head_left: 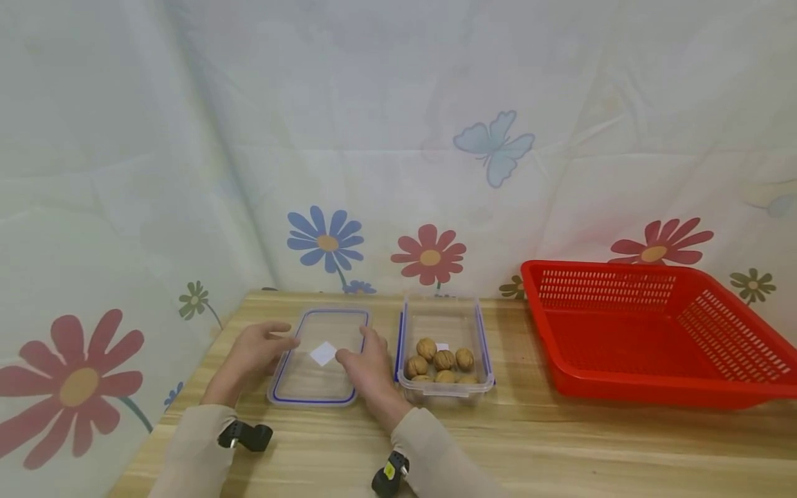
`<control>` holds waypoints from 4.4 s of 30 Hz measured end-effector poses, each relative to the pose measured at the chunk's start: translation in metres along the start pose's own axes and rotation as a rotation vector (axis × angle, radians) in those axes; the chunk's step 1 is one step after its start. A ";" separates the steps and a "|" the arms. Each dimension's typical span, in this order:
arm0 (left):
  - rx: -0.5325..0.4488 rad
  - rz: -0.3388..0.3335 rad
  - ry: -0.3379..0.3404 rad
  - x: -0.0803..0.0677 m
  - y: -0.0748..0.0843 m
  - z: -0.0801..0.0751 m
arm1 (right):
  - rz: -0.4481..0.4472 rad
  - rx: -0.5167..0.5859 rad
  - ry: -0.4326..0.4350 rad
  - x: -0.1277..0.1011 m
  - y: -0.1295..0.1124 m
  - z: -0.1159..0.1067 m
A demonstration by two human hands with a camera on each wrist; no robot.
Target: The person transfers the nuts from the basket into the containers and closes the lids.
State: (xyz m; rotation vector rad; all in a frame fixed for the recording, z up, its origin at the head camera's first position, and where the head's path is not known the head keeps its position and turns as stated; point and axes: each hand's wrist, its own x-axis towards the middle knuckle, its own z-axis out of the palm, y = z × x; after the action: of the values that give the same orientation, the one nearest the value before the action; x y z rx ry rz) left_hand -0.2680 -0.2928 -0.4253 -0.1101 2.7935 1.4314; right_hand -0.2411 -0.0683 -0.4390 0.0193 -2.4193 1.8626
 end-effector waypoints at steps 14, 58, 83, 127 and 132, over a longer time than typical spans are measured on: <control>0.007 0.032 0.035 0.006 -0.016 -0.007 | -0.008 0.120 0.011 0.000 0.003 0.001; -0.076 0.099 0.040 -0.004 0.026 -0.020 | -0.082 0.145 -0.018 0.009 -0.028 -0.044; -0.230 0.151 0.067 0.008 0.080 0.032 | -0.081 0.116 0.026 0.024 -0.027 -0.116; -0.502 0.195 -0.006 0.020 0.138 0.110 | 0.045 0.180 0.050 0.045 -0.017 -0.212; -0.563 0.228 -0.009 0.020 0.140 0.114 | 0.104 0.176 0.035 0.043 -0.019 -0.218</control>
State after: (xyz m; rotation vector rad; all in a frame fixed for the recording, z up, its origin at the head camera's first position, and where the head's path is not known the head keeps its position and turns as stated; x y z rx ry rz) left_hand -0.3005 -0.1201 -0.3787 0.2233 2.3679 2.2219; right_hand -0.2696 0.1396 -0.3622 -0.1293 -2.2670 2.0964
